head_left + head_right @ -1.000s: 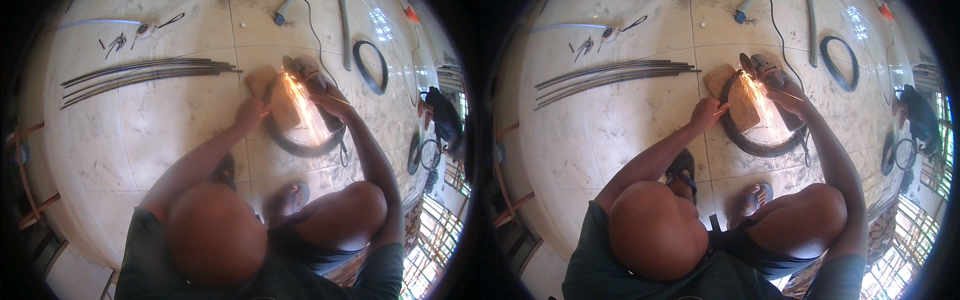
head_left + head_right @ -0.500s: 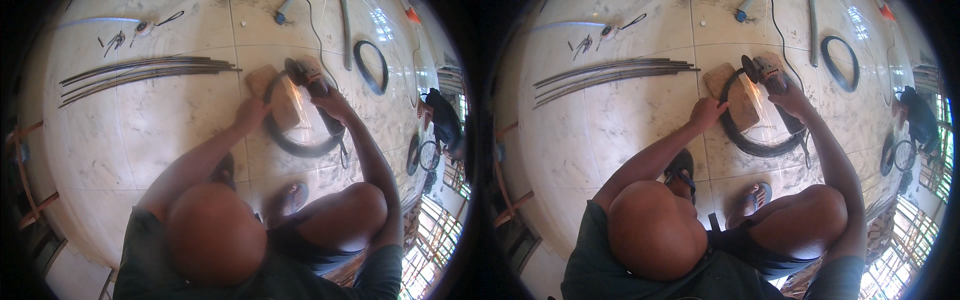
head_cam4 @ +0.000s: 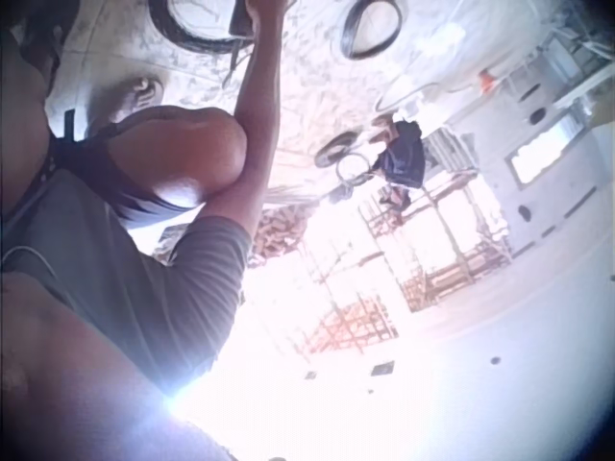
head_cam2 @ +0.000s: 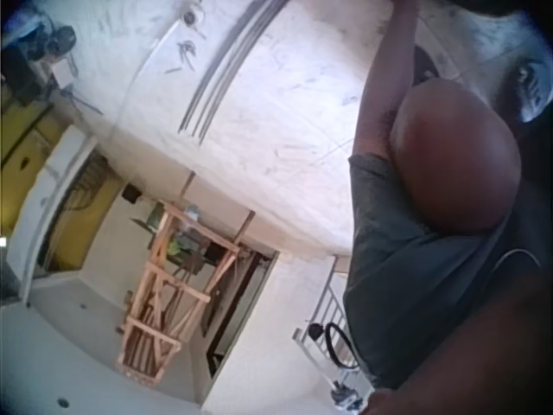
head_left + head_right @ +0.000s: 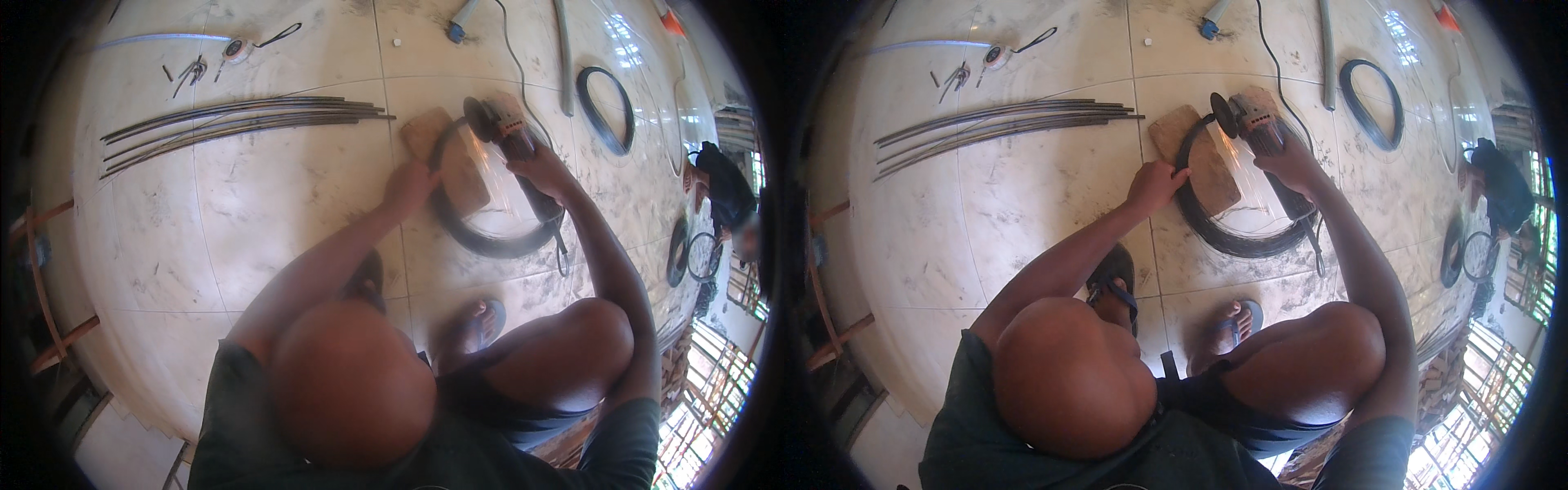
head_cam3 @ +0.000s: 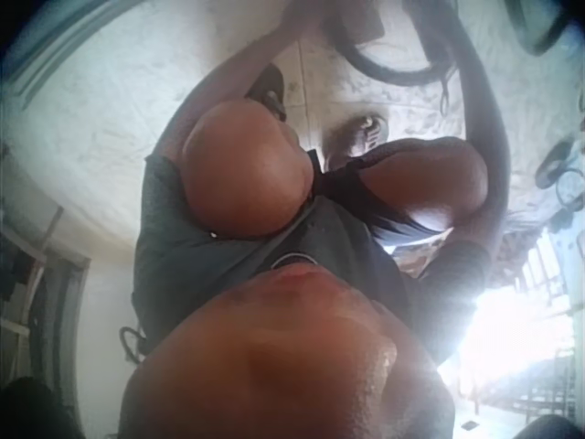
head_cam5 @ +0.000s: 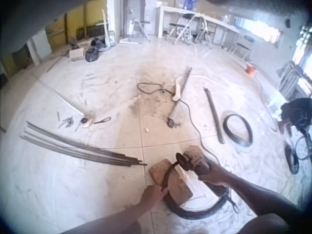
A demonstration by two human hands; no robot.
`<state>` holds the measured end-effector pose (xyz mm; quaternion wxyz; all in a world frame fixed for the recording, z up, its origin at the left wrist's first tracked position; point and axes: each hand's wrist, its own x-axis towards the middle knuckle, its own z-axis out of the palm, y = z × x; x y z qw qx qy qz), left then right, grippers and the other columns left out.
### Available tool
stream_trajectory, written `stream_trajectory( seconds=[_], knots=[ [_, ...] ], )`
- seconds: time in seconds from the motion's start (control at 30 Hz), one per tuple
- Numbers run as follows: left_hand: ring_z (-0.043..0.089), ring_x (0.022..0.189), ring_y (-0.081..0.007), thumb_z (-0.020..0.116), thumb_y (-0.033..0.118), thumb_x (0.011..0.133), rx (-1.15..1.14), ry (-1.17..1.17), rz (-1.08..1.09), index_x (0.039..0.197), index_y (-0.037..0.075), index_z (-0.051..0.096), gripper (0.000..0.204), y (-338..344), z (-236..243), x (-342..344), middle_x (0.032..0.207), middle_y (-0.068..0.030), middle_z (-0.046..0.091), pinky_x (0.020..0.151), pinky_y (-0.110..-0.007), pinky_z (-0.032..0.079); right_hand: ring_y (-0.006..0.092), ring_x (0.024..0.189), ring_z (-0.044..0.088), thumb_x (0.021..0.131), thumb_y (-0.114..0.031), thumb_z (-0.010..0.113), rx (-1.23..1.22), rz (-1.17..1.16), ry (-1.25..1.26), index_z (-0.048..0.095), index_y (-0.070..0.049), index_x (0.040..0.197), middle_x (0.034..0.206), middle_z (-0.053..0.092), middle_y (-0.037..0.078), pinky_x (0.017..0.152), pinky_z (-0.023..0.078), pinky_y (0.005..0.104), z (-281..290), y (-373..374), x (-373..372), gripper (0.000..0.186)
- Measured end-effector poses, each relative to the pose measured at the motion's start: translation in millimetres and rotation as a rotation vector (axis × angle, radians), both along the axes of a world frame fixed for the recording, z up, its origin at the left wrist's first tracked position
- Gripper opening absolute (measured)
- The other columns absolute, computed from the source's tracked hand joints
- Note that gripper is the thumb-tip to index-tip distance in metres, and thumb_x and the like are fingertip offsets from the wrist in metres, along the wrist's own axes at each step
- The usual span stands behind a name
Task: The person uses an angle grinder to cut a coiled metal rod into shorter segments. They hold the rod against a wooden block and cut it multiple times, producing sparks. The cut pieces are placed on the floor.
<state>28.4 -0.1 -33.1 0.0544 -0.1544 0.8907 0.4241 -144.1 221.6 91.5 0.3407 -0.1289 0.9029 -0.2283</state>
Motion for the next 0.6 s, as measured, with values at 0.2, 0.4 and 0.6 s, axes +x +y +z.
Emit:
stream_trajectory(
  seconds=[0.2, 0.4, 0.6],
  knots=[
    [0.069, 0.056, -0.0305, 0.063, 0.045, 0.1, 0.039, -0.045, -0.01, 0.064, 0.002, 0.068, 0.056, 0.7, 8.7, -2.5, 0.052, -0.0127, 0.063, 0.064, -0.045, 0.056, 0.0204, 0.09, 0.068, 0.082, -0.034, 0.08, 0.057, -0.017, 0.014, 0.06, -0.001, 0.132, 0.102, 0.071, 0.013, 0.082, 0.054, 0.0369, -11.4, 6.2, -5.9, 0.063],
    [0.069, 0.054, -0.0286, 0.063, 0.044, 0.1, -0.013, 0.001, -0.017, 0.064, 0.002, 0.068, 0.056, 2.6, 5.4, -2.5, 0.051, -0.0106, 0.063, 0.064, -0.042, 0.056, 0.0202, 0.09, 0.068, 0.083, -0.035, 0.08, -0.06, 0.016, 0.023, 0.06, 0.002, 0.131, 0.102, 0.071, 0.013, 0.079, 0.054, 0.0362, -8.2, 10.8, -0.3, 0.063],
    [0.068, 0.053, -0.0276, 0.062, 0.044, 0.101, 0.014, -0.053, -0.011, 0.063, 0.003, 0.068, 0.056, 0.9, 0.8, -0.7, 0.051, -0.0103, 0.063, 0.063, -0.042, 0.056, 0.0198, 0.09, 0.068, 0.083, -0.034, 0.08, 0.007, -0.013, -0.004, 0.061, 0.002, 0.129, 0.101, 0.071, 0.014, 0.079, 0.055, 0.0358, -4.8, -0.2, -1.3, 0.061]
  ],
)
